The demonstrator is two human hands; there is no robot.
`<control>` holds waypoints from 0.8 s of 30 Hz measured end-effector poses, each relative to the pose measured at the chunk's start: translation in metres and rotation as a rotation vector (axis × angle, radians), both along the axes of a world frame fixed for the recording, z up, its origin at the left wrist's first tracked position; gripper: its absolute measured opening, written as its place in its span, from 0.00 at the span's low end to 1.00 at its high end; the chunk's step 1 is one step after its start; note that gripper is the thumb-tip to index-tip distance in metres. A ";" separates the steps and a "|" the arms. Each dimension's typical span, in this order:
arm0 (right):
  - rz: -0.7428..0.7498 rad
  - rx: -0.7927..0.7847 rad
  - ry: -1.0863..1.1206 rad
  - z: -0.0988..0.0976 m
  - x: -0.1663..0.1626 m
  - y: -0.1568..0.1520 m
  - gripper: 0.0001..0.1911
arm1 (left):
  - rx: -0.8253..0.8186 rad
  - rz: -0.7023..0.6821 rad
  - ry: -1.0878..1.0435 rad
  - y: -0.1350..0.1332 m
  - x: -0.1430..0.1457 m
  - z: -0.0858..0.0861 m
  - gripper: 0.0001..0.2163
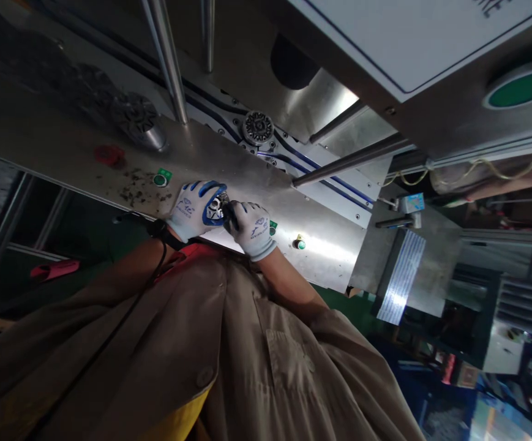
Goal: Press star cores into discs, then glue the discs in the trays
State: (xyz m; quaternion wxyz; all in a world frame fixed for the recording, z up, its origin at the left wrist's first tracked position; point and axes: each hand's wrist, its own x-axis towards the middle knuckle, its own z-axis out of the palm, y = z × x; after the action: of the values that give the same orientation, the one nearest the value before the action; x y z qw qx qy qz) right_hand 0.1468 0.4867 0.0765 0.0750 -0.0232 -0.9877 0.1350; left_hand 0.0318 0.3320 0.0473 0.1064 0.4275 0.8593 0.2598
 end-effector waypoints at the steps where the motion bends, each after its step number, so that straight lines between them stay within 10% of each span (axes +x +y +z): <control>1: 0.014 0.016 -0.022 0.000 0.001 0.000 0.13 | -0.005 0.002 0.000 0.000 0.000 0.000 0.31; 14: 0.024 0.038 -0.527 0.059 -0.042 -0.012 0.18 | -0.047 -0.011 -0.021 -0.001 -0.001 0.000 0.33; 24: -0.415 -1.412 -0.317 0.014 -0.011 0.012 0.27 | -0.056 -0.009 -0.081 0.002 -0.003 0.009 0.34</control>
State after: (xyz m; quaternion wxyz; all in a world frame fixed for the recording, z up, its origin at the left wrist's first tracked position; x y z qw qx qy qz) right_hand 0.1357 0.4991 0.0908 -0.0770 -0.2705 -0.6407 0.7144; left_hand 0.0290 0.3337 0.0560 0.1543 0.4171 0.8594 0.2524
